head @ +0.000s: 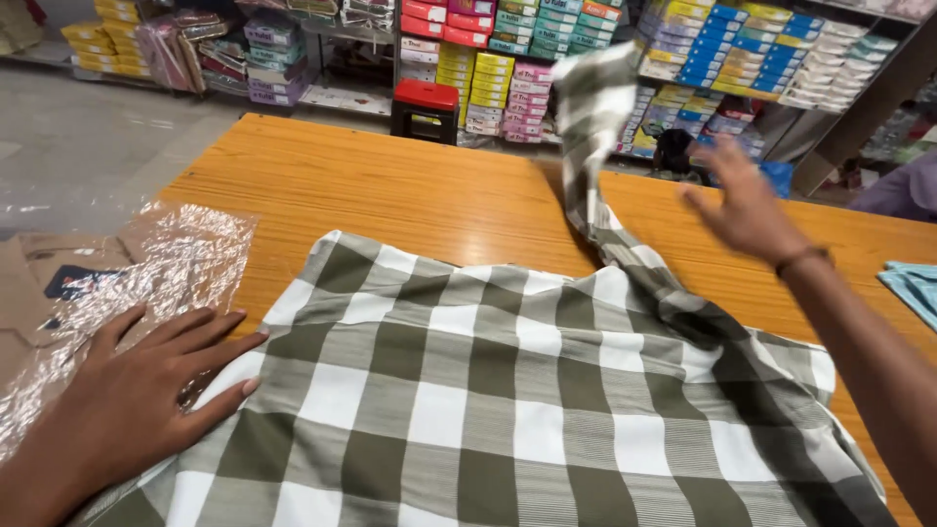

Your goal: Fold a tan shirt and place it into a plastic bag, then lay out a green-and-white checkered shirt on the counter.

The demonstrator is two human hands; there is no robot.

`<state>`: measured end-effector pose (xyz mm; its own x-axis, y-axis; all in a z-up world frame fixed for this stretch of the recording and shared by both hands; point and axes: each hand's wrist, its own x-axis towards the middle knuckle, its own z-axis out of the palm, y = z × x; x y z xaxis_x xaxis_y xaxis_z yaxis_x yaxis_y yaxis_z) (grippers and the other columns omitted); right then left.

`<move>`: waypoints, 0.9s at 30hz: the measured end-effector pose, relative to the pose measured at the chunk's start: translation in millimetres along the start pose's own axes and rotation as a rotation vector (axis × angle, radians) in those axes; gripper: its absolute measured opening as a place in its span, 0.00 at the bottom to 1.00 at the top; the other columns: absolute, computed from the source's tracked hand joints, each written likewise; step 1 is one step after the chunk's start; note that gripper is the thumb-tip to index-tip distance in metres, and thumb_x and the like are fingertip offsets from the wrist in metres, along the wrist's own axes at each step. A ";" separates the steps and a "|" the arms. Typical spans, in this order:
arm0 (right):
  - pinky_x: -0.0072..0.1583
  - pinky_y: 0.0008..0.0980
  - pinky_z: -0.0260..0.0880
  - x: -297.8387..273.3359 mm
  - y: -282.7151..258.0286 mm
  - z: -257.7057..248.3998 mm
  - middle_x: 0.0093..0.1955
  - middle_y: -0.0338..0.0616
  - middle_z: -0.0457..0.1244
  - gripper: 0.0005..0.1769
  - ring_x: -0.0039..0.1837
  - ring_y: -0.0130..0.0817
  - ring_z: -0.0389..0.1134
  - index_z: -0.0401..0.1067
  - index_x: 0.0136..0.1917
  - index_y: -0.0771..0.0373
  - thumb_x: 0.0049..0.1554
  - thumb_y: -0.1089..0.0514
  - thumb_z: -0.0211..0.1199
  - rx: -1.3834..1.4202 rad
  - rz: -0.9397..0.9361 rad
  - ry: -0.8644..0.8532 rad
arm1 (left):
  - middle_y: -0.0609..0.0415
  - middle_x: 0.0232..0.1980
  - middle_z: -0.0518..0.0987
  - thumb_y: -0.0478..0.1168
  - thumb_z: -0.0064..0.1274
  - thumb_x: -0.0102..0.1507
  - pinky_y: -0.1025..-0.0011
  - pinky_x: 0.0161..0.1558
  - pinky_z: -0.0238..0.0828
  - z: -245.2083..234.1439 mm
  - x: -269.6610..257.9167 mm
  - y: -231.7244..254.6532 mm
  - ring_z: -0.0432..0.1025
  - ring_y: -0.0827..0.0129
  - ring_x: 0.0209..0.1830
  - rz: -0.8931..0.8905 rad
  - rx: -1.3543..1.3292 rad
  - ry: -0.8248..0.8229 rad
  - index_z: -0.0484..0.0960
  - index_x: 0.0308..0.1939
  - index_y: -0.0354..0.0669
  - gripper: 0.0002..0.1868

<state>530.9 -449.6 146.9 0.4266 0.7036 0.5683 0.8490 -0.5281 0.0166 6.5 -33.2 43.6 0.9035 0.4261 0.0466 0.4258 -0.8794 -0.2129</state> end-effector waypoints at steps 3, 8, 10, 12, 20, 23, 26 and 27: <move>0.75 0.55 0.54 -41.6 -62.8 0.8 0.78 0.62 0.53 0.36 0.79 0.58 0.53 0.59 0.76 0.61 0.61 0.42 0.61 0.121 -0.022 -0.236 | 0.70 0.76 0.65 0.72 0.36 0.62 0.51 0.78 0.38 -0.3 -4.4 -3.5 0.56 0.78 0.77 0.009 -0.026 0.027 0.67 0.74 0.80 0.36; 0.68 0.48 0.70 -85.6 -74.4 0.1 0.65 0.51 0.70 0.30 0.67 0.49 0.70 0.69 0.75 0.49 0.61 0.44 0.57 -0.005 0.367 -0.491 | 0.69 0.75 0.65 0.71 0.36 0.62 0.50 0.77 0.37 -6.6 -2.6 1.9 0.56 0.77 0.77 0.014 -0.027 0.017 0.66 0.75 0.81 0.35; 0.66 0.45 0.72 -92.8 -18.6 18.8 0.64 0.50 0.71 0.27 0.63 0.46 0.72 0.73 0.72 0.48 0.61 0.46 0.56 0.013 0.394 -0.377 | 0.69 0.75 0.65 0.71 0.36 0.62 0.50 0.78 0.37 -5.7 -1.8 1.1 0.56 0.77 0.77 0.014 -0.023 0.035 0.66 0.75 0.82 0.36; 0.65 0.42 0.74 -105.6 17.4 35.6 0.63 0.48 0.72 0.26 0.59 0.43 0.74 0.77 0.69 0.48 0.61 0.47 0.55 0.039 0.418 -0.287 | 0.68 0.75 0.66 0.72 0.36 0.62 0.51 0.78 0.38 -4.3 -9.8 2.9 0.56 0.77 0.78 0.011 -0.022 0.028 0.66 0.75 0.82 0.36; 0.62 0.47 0.69 -159.9 -72.7 -58.7 0.67 0.56 0.63 0.31 0.63 0.51 0.69 0.68 0.71 0.59 0.58 0.45 0.61 0.005 0.406 -0.111 | 0.72 0.78 0.63 0.69 0.35 0.62 0.52 0.78 0.36 -15.0 -6.9 6.1 0.54 0.80 0.77 -0.012 -0.025 -0.019 0.65 0.73 0.82 0.34; 0.58 0.42 0.72 -213.4 -131.8 -116.3 0.64 0.52 0.67 0.30 0.62 0.47 0.71 0.72 0.68 0.60 0.57 0.44 0.62 0.052 0.488 -0.058 | 0.74 0.77 0.63 0.70 0.35 0.60 0.54 0.79 0.36 -10.9 -5.3 7.9 0.55 0.81 0.76 -0.043 -0.031 0.012 0.65 0.73 0.84 0.35; 0.64 0.35 0.72 -349.2 -101.3 -101.5 0.62 0.55 0.65 0.28 0.65 0.43 0.69 0.68 0.65 0.72 0.66 0.44 0.57 0.247 0.495 0.340 | 0.74 0.74 0.64 0.70 0.34 0.60 0.55 0.78 0.38 14.2 -1.5 -3.5 0.56 0.82 0.75 -0.021 -0.008 0.078 0.65 0.73 0.84 0.35; 0.64 0.35 0.72 -370.5 -80.4 -103.9 0.62 0.55 0.65 0.28 0.65 0.43 0.69 0.68 0.65 0.72 0.66 0.44 0.57 0.242 0.493 0.339 | 0.74 0.74 0.64 0.70 0.34 0.60 0.55 0.78 0.38 22.2 -0.1 -5.3 0.56 0.82 0.75 -0.019 -0.014 0.078 0.65 0.73 0.84 0.35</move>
<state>272.2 -717.2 20.5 0.6960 0.1956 0.6909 0.6418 -0.6010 -0.4763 3.0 -23.8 23.1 0.8959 0.4257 0.1269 0.4434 -0.8742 -0.1978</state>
